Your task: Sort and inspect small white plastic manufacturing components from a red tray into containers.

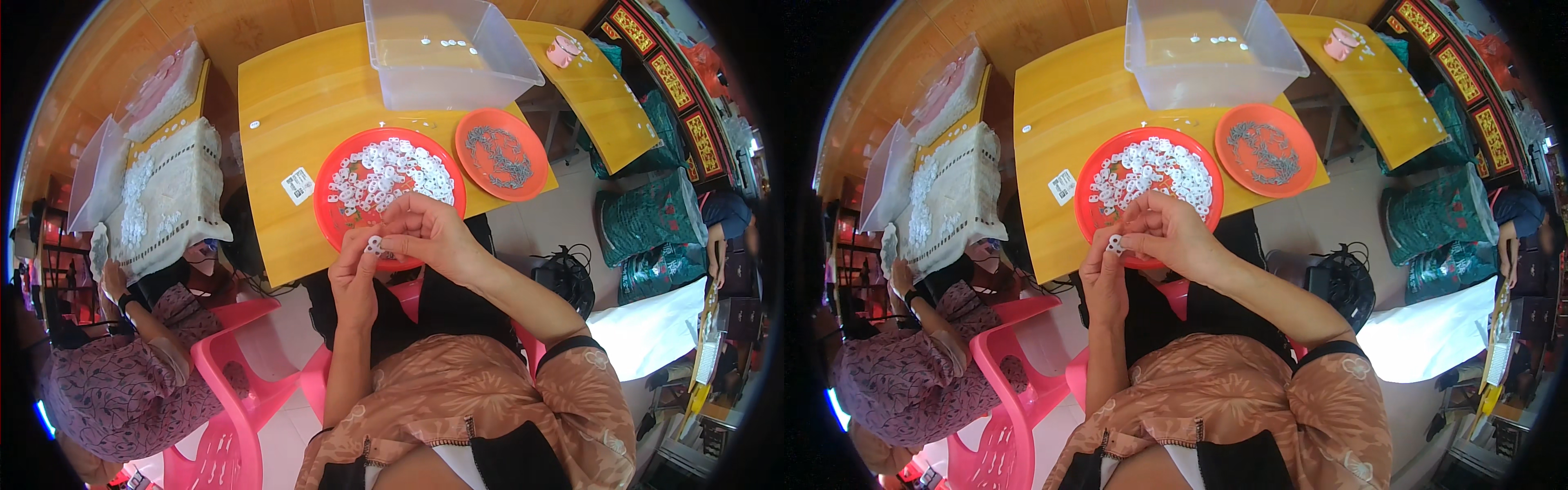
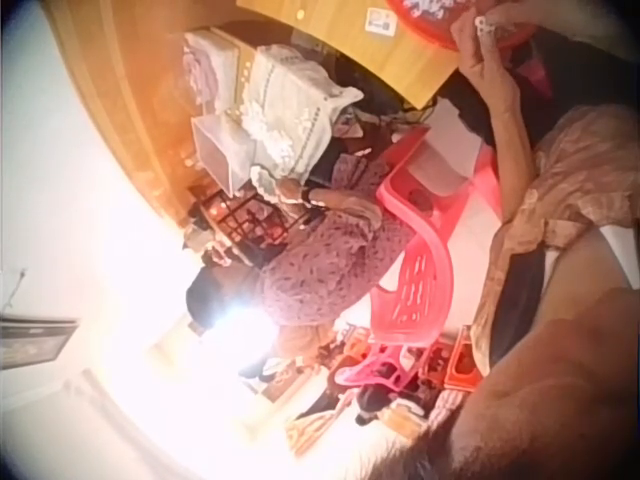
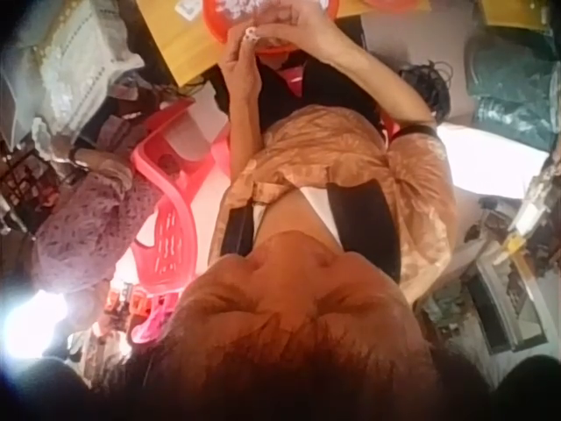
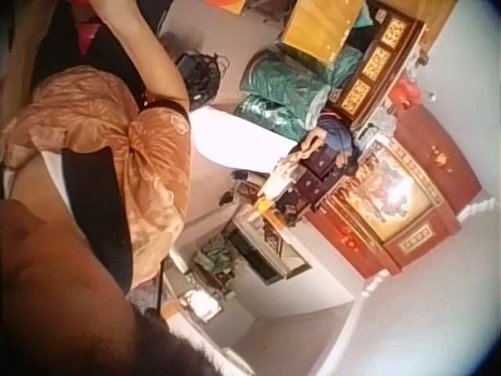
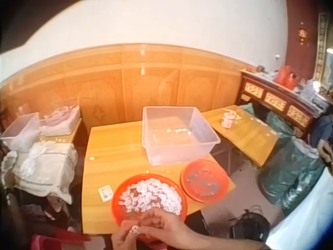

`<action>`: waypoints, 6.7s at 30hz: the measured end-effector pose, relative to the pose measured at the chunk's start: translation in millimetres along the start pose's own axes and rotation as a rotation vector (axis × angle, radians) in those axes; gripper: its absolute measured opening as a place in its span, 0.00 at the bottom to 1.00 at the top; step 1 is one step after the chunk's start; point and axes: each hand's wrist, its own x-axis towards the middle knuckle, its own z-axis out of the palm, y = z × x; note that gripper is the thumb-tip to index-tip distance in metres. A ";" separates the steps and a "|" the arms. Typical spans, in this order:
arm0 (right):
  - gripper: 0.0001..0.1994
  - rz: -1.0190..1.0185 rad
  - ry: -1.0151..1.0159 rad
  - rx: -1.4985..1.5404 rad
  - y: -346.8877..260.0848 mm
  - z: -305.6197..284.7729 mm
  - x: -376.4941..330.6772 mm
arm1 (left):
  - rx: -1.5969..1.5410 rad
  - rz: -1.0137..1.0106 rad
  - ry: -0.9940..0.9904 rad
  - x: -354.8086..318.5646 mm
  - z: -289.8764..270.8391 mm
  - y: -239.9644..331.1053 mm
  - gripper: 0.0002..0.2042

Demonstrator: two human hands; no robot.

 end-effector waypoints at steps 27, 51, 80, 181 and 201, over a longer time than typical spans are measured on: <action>0.13 0.297 -0.160 0.042 7.8 -6.4 2.2 | 0.068 0.059 -0.114 -0.4 -4.1 -4.2 0.18; 0.09 -0.687 0.083 -1.069 39.4 12.3 -0.5 | -0.076 0.055 0.070 -14.3 14.8 -3.6 0.20; 0.09 -0.719 0.169 -1.075 42.0 21.4 -2.9 | -0.242 0.034 0.169 -22.7 26.9 -0.9 0.17; 0.10 -0.745 0.019 -1.299 40.1 -19.0 23.4 | 0.122 -0.169 0.148 4.7 -6.4 -7.5 0.08; 0.08 -0.039 0.003 -0.480 27.6 -12.5 14.3 | 0.356 0.054 0.198 2.3 -4.7 -5.2 0.05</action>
